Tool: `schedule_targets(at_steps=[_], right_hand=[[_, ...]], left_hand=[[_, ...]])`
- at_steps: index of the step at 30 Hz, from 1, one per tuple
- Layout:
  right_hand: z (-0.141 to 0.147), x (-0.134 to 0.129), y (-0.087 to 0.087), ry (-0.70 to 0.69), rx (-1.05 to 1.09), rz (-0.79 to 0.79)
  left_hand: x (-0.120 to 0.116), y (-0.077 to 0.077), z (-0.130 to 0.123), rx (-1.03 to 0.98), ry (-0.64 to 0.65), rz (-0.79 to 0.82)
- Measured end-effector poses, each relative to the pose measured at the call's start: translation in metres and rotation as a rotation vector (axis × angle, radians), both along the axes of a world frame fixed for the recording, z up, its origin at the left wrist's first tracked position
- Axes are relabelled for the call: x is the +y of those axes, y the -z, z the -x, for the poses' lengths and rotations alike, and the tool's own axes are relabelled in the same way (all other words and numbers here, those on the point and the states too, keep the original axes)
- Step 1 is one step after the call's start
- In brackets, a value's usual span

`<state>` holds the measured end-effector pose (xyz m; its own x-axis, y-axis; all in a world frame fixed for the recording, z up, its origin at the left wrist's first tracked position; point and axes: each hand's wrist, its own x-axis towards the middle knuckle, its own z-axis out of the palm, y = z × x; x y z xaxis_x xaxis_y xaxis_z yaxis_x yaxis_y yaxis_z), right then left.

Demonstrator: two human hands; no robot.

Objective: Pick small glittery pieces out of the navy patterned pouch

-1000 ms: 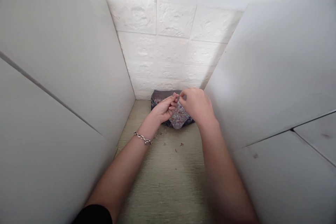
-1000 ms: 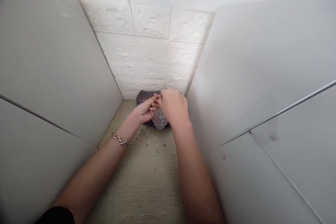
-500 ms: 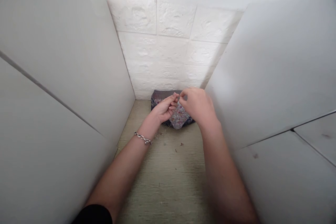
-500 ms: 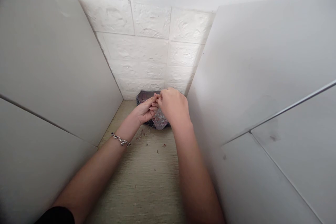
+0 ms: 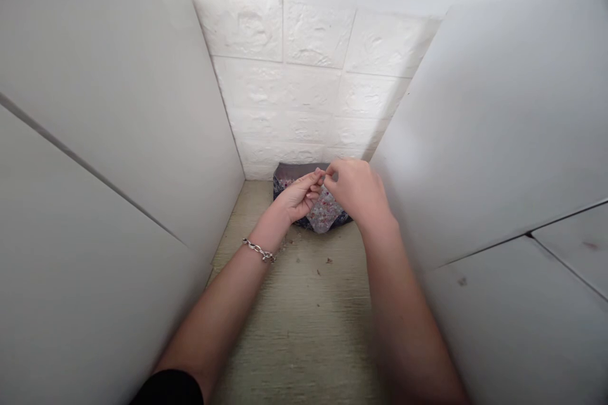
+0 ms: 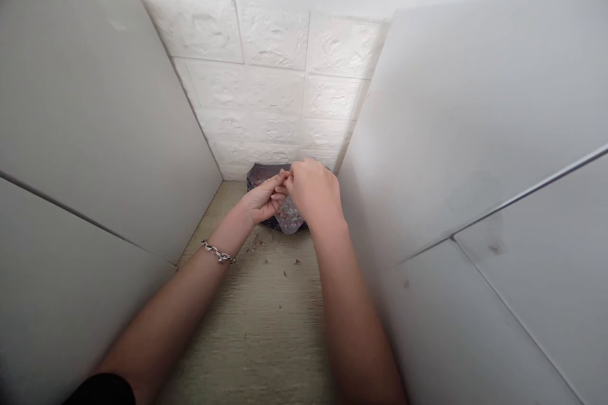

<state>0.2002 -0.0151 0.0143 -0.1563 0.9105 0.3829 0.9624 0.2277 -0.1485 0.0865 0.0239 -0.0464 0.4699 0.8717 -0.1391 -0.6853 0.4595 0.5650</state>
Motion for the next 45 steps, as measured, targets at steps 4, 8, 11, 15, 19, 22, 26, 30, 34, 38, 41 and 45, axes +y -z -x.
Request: schedule_targets(at_steps=[4,8,11,15,19,22,26,30,34,38,41,45], right_hand=[[0.001,0.0,0.0,-0.002,-0.016,0.009],[0.0,0.0,0.0,-0.018,-0.048,0.032],[-0.001,0.002,0.0,-0.037,-0.045,0.068],[-0.004,0.009,0.005,-0.106,0.056,0.092],[-0.006,0.017,0.012,-0.18,0.224,0.157],[-0.006,0.02,0.015,-0.166,0.289,0.177],[-0.004,0.021,0.018,-0.086,0.355,0.125],[-0.002,0.024,0.02,-0.098,0.424,0.166],[-0.003,0.027,0.025,-0.128,0.509,0.23],[-0.003,0.034,0.032,-0.049,0.737,0.176],[-0.004,0.038,0.033,-0.021,1.045,0.163],[-0.007,0.037,0.029,-0.06,1.416,0.199]], left_hand=[[0.0,0.0,0.0,0.007,-0.001,-0.013],[0.0,0.0,0.0,0.027,-0.001,-0.015],[0.0,0.0,0.0,0.049,0.001,0.002],[0.0,-0.002,0.002,0.072,0.007,0.003],[0.0,-0.003,0.002,0.078,0.004,0.006],[0.001,-0.003,0.001,0.103,-0.031,0.018],[0.002,-0.002,0.001,0.141,-0.033,0.011],[0.004,-0.001,0.002,0.152,-0.021,0.015],[0.004,-0.002,0.001,0.086,-0.037,0.061],[0.003,-0.005,0.0,0.01,-0.084,0.113],[0.003,-0.007,-0.001,-0.043,-0.164,0.18],[0.005,-0.006,-0.002,-0.104,-0.295,0.249]])
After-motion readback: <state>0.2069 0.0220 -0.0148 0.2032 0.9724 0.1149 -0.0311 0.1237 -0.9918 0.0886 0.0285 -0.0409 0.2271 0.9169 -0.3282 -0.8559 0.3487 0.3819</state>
